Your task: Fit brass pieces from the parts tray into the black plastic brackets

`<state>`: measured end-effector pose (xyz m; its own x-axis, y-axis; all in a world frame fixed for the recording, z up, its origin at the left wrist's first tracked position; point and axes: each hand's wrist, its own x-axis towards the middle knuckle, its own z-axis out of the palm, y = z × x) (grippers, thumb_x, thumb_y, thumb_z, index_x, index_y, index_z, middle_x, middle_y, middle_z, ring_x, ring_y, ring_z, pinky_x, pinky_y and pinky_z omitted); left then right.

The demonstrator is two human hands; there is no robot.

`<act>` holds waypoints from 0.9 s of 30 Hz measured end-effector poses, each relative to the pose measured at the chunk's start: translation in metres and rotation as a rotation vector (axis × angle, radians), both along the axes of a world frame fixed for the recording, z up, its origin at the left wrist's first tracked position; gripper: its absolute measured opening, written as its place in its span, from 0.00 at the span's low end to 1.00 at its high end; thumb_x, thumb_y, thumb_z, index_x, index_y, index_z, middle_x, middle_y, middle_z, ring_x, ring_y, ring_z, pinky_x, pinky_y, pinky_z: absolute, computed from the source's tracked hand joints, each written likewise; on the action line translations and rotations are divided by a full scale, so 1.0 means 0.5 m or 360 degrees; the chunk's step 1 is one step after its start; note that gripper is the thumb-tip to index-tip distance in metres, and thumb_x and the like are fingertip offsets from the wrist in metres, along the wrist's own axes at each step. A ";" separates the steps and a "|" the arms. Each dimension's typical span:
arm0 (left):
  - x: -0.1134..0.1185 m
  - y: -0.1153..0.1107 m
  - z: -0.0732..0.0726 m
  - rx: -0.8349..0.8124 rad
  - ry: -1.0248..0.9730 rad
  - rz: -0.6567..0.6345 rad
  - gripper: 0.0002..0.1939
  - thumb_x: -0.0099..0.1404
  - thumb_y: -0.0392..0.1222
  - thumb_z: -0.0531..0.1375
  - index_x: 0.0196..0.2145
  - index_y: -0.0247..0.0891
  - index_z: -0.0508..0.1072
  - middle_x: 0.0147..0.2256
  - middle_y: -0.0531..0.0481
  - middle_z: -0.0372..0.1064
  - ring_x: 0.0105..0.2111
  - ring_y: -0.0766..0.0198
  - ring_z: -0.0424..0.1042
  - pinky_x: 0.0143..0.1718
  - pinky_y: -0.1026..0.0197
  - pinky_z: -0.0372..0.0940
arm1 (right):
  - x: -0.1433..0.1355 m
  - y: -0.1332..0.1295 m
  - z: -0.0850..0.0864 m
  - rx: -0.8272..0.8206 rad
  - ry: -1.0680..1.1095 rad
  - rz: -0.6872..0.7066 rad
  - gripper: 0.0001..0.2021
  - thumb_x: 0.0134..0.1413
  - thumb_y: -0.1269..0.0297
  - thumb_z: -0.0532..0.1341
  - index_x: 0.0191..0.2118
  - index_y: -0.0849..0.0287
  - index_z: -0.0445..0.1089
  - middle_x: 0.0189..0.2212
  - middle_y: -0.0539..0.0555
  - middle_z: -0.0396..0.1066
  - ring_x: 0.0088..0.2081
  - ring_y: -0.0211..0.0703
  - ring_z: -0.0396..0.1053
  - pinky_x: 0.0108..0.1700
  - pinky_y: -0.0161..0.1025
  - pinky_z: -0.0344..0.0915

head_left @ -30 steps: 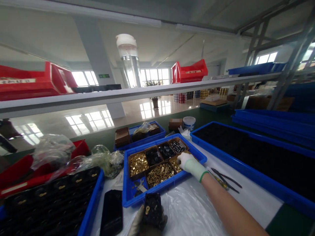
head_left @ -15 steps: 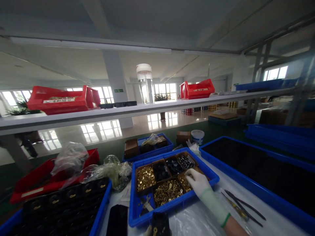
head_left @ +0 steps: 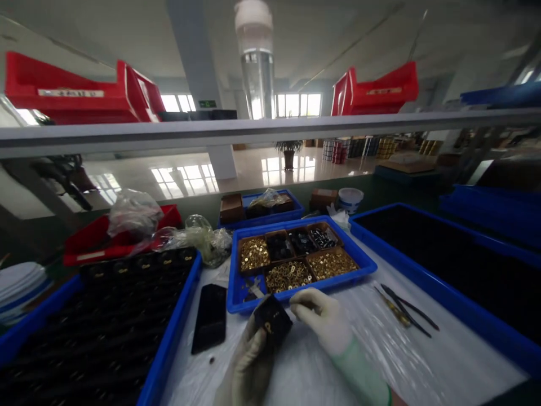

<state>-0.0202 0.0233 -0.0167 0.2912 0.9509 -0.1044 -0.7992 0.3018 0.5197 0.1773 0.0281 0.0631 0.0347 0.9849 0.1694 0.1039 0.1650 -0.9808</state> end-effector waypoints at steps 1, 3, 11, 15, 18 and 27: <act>0.000 -0.002 0.005 0.0054 0.0075 0.0035 0.26 0.64 0.46 0.79 0.59 0.54 0.86 0.61 0.46 0.84 0.71 0.41 0.71 0.77 0.38 0.59 | 0.001 -0.004 -0.003 0.0053 -0.0081 0.0001 0.05 0.61 0.63 0.68 0.37 0.52 0.84 0.36 0.52 0.82 0.39 0.46 0.78 0.44 0.42 0.75; 0.002 -0.005 0.018 0.0158 0.0225 0.0064 0.30 0.63 0.49 0.79 0.62 0.53 0.84 0.63 0.45 0.82 0.72 0.40 0.69 0.78 0.38 0.56 | 0.002 -0.011 -0.011 0.0128 -0.0188 0.0008 0.07 0.60 0.65 0.68 0.37 0.51 0.86 0.36 0.52 0.80 0.41 0.46 0.78 0.44 0.42 0.74; 0.000 -0.017 0.053 0.0166 0.0499 0.0058 0.36 0.57 0.54 0.82 0.62 0.57 0.84 0.65 0.46 0.80 0.69 0.39 0.71 0.75 0.41 0.60 | -0.007 -0.029 -0.011 0.0034 -0.0275 0.0135 0.09 0.58 0.73 0.71 0.38 0.52 0.88 0.33 0.50 0.75 0.34 0.41 0.74 0.37 0.37 0.68; 0.002 -0.021 0.069 0.0164 0.0516 -0.0006 0.35 0.56 0.52 0.83 0.61 0.60 0.84 0.59 0.47 0.84 0.63 0.42 0.77 0.68 0.44 0.69 | -0.013 -0.034 -0.004 -0.0041 -0.0256 0.0202 0.10 0.57 0.76 0.72 0.37 0.52 0.89 0.29 0.47 0.71 0.31 0.38 0.70 0.36 0.36 0.65; 0.004 -0.022 0.076 0.0180 0.0536 0.0003 0.35 0.55 0.51 0.83 0.60 0.60 0.85 0.57 0.48 0.85 0.60 0.44 0.79 0.63 0.50 0.73 | -0.014 -0.035 -0.003 -0.0081 -0.0282 0.0244 0.10 0.57 0.77 0.73 0.36 0.52 0.89 0.28 0.46 0.70 0.31 0.38 0.70 0.36 0.37 0.64; 0.007 -0.023 0.084 0.0170 0.0528 0.0020 0.36 0.52 0.52 0.85 0.59 0.58 0.86 0.54 0.47 0.86 0.55 0.47 0.81 0.58 0.53 0.74 | -0.005 -0.032 -0.004 -0.0079 -0.0297 0.0304 0.11 0.56 0.78 0.73 0.36 0.52 0.88 0.28 0.46 0.72 0.31 0.38 0.66 0.36 0.38 0.61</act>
